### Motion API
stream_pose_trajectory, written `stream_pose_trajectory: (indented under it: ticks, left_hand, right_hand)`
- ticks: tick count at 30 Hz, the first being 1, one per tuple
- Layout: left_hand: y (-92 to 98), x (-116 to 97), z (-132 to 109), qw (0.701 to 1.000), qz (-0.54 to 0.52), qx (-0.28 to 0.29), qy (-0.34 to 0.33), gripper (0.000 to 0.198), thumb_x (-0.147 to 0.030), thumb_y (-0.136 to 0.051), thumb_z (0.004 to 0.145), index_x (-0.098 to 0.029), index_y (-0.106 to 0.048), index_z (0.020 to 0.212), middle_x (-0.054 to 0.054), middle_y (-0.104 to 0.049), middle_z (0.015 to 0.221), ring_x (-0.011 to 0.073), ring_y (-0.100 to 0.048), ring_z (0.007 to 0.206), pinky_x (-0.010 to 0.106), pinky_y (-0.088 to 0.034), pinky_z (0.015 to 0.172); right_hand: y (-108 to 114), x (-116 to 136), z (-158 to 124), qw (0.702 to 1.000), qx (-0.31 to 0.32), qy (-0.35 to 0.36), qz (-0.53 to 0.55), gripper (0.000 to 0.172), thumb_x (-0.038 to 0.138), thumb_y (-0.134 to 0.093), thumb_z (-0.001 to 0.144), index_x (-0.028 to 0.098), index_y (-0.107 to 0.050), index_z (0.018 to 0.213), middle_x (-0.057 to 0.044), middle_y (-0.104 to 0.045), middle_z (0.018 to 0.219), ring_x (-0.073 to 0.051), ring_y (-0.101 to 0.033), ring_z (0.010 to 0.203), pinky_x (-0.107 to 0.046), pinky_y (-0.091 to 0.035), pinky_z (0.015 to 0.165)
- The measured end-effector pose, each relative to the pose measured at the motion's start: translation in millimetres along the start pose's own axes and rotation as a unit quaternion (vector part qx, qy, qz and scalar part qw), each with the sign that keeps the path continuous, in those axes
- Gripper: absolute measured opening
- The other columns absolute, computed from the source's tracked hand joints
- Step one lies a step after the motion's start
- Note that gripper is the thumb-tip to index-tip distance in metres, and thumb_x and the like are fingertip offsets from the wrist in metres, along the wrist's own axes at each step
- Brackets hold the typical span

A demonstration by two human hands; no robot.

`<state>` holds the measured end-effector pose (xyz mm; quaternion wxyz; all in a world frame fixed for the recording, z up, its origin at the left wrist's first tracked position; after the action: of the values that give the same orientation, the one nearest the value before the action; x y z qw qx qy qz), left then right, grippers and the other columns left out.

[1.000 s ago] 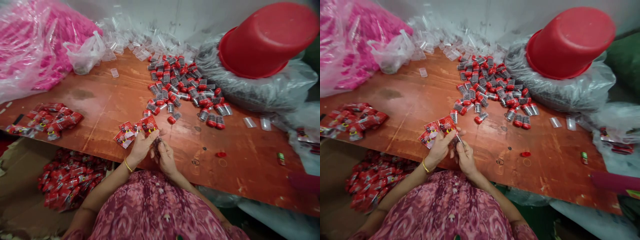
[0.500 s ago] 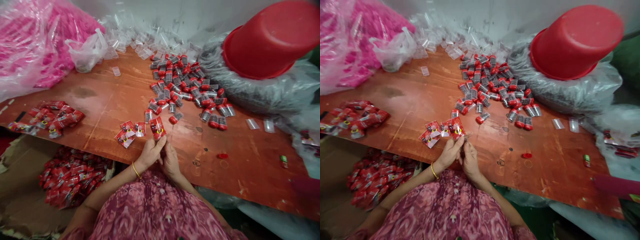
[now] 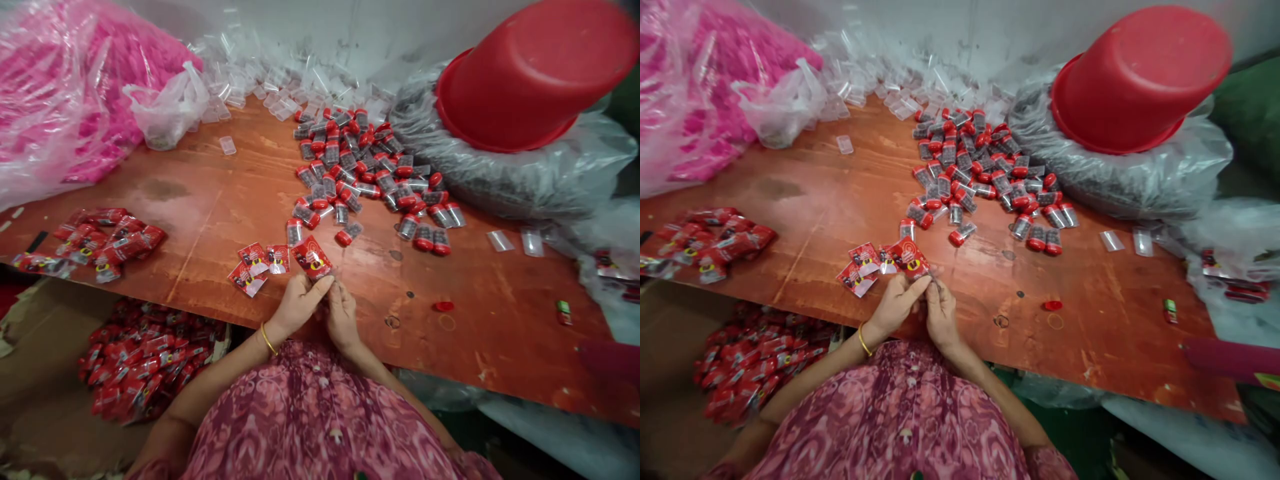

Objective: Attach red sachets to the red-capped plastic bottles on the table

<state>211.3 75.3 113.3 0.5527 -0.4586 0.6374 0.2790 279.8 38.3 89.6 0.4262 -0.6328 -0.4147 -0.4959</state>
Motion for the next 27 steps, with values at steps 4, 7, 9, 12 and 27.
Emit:
stream_pose_trajectory:
  ticks: [4,7,9,12,27]
  left_hand:
    - [15.4,-4,10,0.993,0.09,-0.016,-0.08,0.032,-0.041,-0.051,0.084,-0.013,-0.066,0.08,0.007,-0.069,0.074,0.0161,-0.064,0.064,0.029,-0.053,0.063]
    - [18.6,-7,13,0.971,0.185,-0.002,-0.154,0.032,-0.031,-0.051,0.085,-0.015,-0.06,0.111,0.01,-0.067,0.111,0.0218,-0.062,0.104,0.039,-0.047,0.094]
    - [16.1,0,15,0.957,0.237,0.027,-0.167,0.041,-0.03,-0.048,0.086,-0.016,-0.051,0.125,0.012,-0.061,0.124,0.0224,-0.056,0.115,0.041,-0.043,0.1]
    - [16.5,12,15,0.936,0.307,0.039,-0.166,0.048,-0.031,-0.046,0.088,-0.012,-0.043,0.132,0.017,-0.051,0.135,0.0242,-0.048,0.125,0.043,-0.038,0.105]
    - [25.1,5,-2,0.941,0.276,-0.009,-0.197,0.039,-0.027,-0.05,0.086,-0.015,-0.055,0.123,0.011,-0.065,0.119,0.0205,-0.062,0.106,0.034,-0.049,0.092]
  right_hand:
    - [16,-2,13,0.992,0.023,0.043,-0.117,0.037,0.053,-0.043,0.087,0.02,-0.059,0.086,0.0,-0.058,0.067,-0.012,-0.051,0.057,-0.025,-0.045,0.053]
    - [32,15,25,0.97,0.014,0.139,-0.198,0.036,0.045,-0.052,0.086,0.023,-0.057,0.113,-0.006,-0.062,0.1,-0.016,-0.057,0.083,-0.031,-0.049,0.074]
    - [28,25,32,0.954,0.069,0.194,-0.22,0.037,0.043,-0.055,0.085,0.025,-0.057,0.117,-0.007,-0.061,0.108,-0.018,-0.058,0.092,-0.034,-0.049,0.08]
    - [17,32,37,0.93,0.151,0.253,-0.221,0.027,0.041,-0.055,0.086,0.026,-0.064,0.106,-0.005,-0.065,0.096,-0.017,-0.06,0.088,-0.033,-0.05,0.08]
    - [13,34,33,0.879,0.19,0.318,-0.301,0.024,0.039,-0.053,0.088,0.023,-0.069,0.096,-0.006,-0.069,0.088,-0.017,-0.063,0.079,-0.03,-0.051,0.071]
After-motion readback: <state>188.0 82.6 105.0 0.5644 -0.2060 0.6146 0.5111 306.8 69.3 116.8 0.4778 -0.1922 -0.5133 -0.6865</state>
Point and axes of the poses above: each hand's wrist, its own z-axis towards the middle knuckle, its own y-axis out of the back of the hand, x = y × z, the point moved 9 cm from there along z, towards the middle knuckle
